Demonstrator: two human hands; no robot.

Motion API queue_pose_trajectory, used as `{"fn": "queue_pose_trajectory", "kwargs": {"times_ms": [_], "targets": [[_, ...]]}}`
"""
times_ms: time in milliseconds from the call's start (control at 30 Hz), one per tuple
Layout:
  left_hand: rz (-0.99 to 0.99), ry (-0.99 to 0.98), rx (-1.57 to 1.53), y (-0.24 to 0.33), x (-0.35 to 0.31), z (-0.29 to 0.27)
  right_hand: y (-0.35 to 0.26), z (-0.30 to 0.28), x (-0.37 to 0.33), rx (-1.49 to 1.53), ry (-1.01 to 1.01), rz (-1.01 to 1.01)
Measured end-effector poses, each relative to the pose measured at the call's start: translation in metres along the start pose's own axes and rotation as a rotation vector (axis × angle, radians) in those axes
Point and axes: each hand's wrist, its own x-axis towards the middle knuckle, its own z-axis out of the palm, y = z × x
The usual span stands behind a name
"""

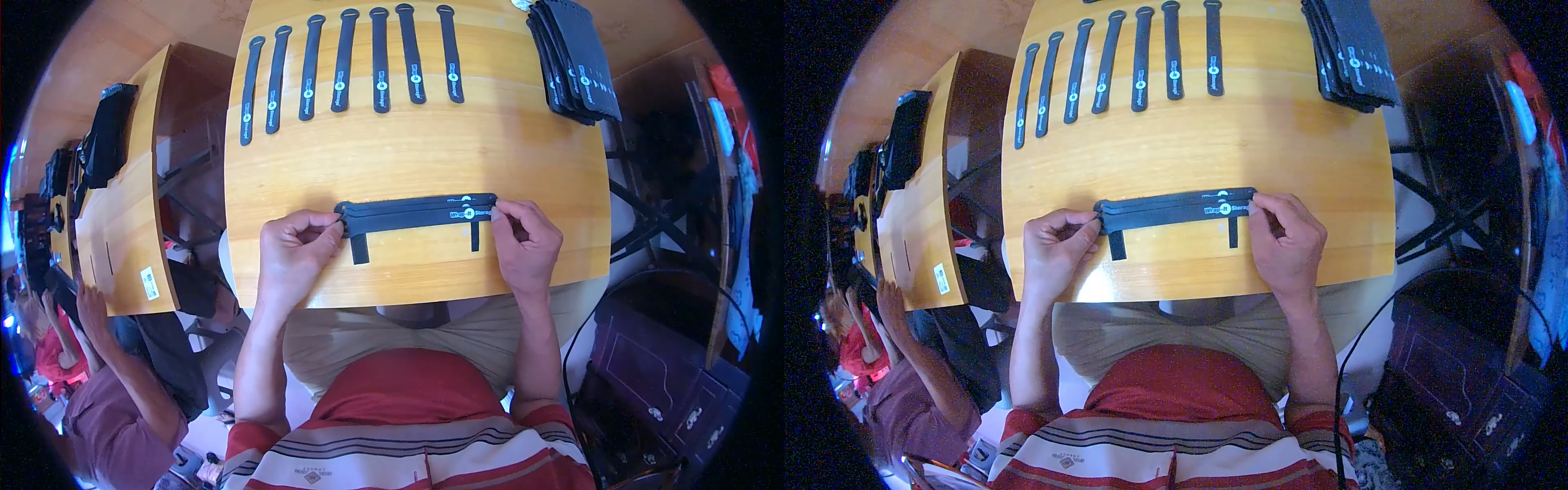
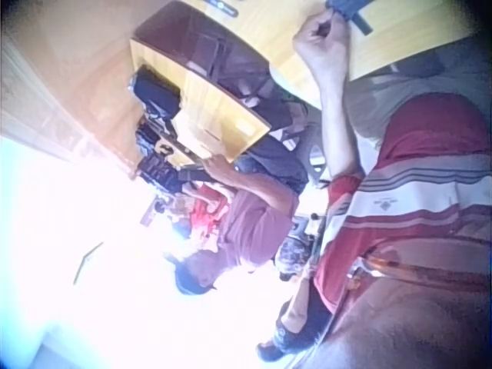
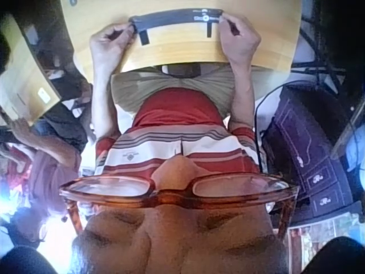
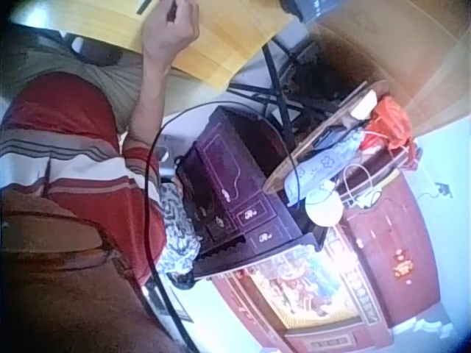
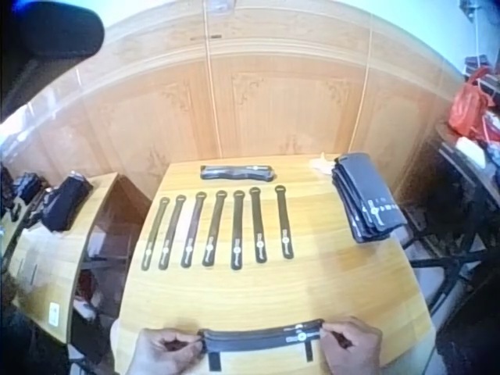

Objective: Assembling and organizing black straps with circular labels on a wooden table.

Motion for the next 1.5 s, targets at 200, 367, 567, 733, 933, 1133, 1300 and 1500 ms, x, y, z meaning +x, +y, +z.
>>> {"fn": "queue_pose_trajectory", "kwargs": {"times_ms": [200, 367, 567, 733, 933, 1133, 1300, 1500], "targets": [[-0.014, 0.004, -0.005, 0.002, 0.000, 0.001, -0.001, 0.000, 0.001, 0.010, -0.001, -0.003], [-0.014, -0.002, 0.000, 0.001, 0.000, 0.001, -0.002, 0.000, 0.001, 0.001, -0.002, -0.013], [-0.011, 0.002, 0.011, 0.004, 0.000, 0.002, -0.002, 0.000, 0.001, -0.003, -0.003, -0.016], [-0.002, 0.019, 0.028, 0.004, -0.001, 0.002, -0.002, -0.001, 0.001, -0.004, -0.005, -0.016], [0.004, 0.005, 0.013, 0.003, 0.000, 0.002, -0.005, 0.000, 0.002, -0.011, -0.001, -0.028], [0.005, 0.007, 0.018, 0.005, -0.001, 0.003, -0.002, 0.000, 0.001, -0.029, 0.003, -0.076], [0.000, 0.012, 0.033, 0.007, -0.001, 0.003, -0.003, 0.001, 0.001, -0.057, 0.007, -0.099], [-0.002, 0.025, 0.059, 0.012, -0.003, 0.004, -0.002, 0.004, -0.001, -0.107, 0.033, -0.175]]}}
